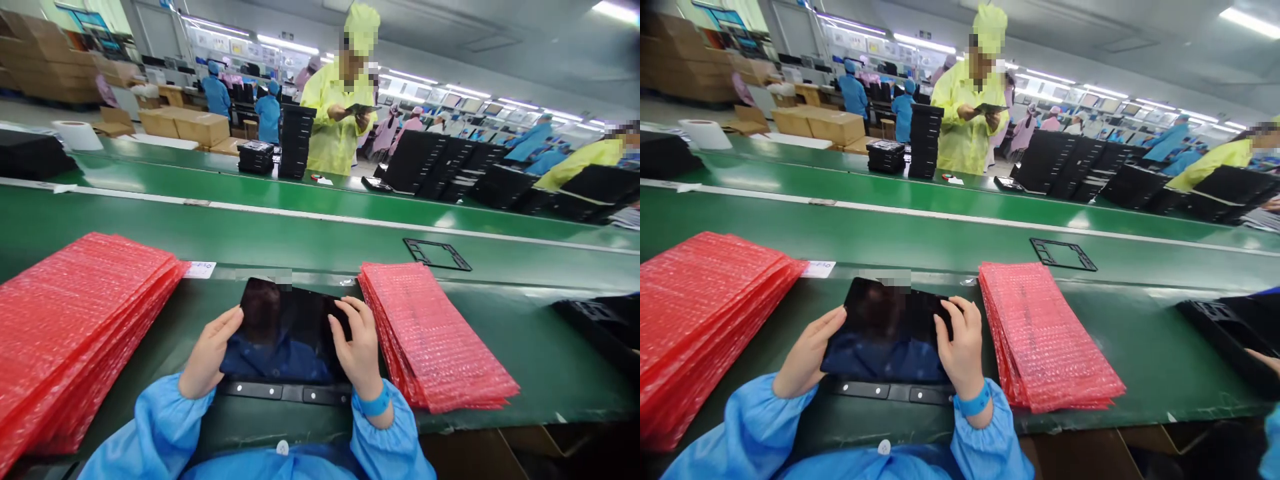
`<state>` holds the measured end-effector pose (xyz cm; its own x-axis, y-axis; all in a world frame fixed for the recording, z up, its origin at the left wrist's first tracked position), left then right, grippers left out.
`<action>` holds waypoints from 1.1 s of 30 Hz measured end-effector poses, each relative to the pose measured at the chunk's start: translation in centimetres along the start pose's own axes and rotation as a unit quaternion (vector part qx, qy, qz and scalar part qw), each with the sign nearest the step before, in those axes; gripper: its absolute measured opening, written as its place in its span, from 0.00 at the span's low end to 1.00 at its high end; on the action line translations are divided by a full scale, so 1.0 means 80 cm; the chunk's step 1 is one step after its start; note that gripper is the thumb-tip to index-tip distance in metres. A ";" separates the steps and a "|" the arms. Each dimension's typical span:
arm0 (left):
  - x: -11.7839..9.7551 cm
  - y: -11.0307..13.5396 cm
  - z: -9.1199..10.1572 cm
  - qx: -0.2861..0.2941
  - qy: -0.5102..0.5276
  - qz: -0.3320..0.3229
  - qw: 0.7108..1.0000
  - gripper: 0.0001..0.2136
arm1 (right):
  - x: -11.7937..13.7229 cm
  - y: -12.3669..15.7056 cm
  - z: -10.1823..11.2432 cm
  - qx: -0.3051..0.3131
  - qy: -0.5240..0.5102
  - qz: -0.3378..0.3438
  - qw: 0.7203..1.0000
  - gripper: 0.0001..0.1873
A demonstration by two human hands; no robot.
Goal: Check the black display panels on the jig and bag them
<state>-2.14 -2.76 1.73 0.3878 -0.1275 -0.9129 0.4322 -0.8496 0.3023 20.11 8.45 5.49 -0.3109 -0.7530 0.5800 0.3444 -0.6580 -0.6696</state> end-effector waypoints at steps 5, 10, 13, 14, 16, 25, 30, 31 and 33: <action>-0.012 -0.013 0.039 -0.094 0.063 -0.004 0.994 0.16 | -0.021 0.027 0.036 -0.058 -0.082 -0.134 0.986 0.21; -0.006 -0.025 0.052 -0.091 0.101 -0.002 0.991 0.13 | -0.027 0.053 0.019 0.133 -0.248 -0.244 0.928 0.24; -0.001 -0.028 0.052 -0.069 0.125 -0.006 0.990 0.15 | -0.019 0.061 0.011 0.173 -0.324 -0.264 0.892 0.25; 0.001 -0.029 0.052 -0.064 0.131 -0.002 0.989 0.15 | -0.017 0.062 0.010 0.175 -0.339 -0.264 0.886 0.26; 0.005 -0.030 0.053 -0.061 0.137 0.009 0.989 0.16 | -0.013 0.063 0.009 0.175 -0.354 -0.258 0.882 0.25; 0.002 -0.011 0.029 -0.009 0.097 0.096 0.991 0.19 | -0.026 0.069 0.007 0.135 -0.427 -0.310 0.839 0.24; -0.027 0.003 0.020 0.007 -0.153 0.004 0.988 0.18 | -0.050 0.077 0.010 0.131 -0.363 -0.342 0.857 0.29; -0.040 0.005 0.019 -0.003 -0.215 -0.054 0.975 0.14 | -0.052 0.079 0.011 0.136 -0.339 -0.341 0.866 0.30; -0.070 0.009 0.007 0.006 -0.329 -0.199 0.923 0.09 | -0.052 0.082 0.014 0.144 -0.306 -0.341 0.877 0.33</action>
<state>-4.43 -2.98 6.90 -0.3810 -0.0835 -0.9208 0.4222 -0.9017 -0.0930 24.66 7.28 -0.79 -0.0282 0.0103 0.9995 0.4998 -0.8658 0.0231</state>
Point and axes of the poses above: each hand's wrist, its own y-axis away from the middle knuckle, its own z-axis out of the back of the hand, x = y × z, the point moved 5 cm from there along -y, towards the middle knuckle, and after that the axes turned 11 degrees about -y, right-handed, at the moved point
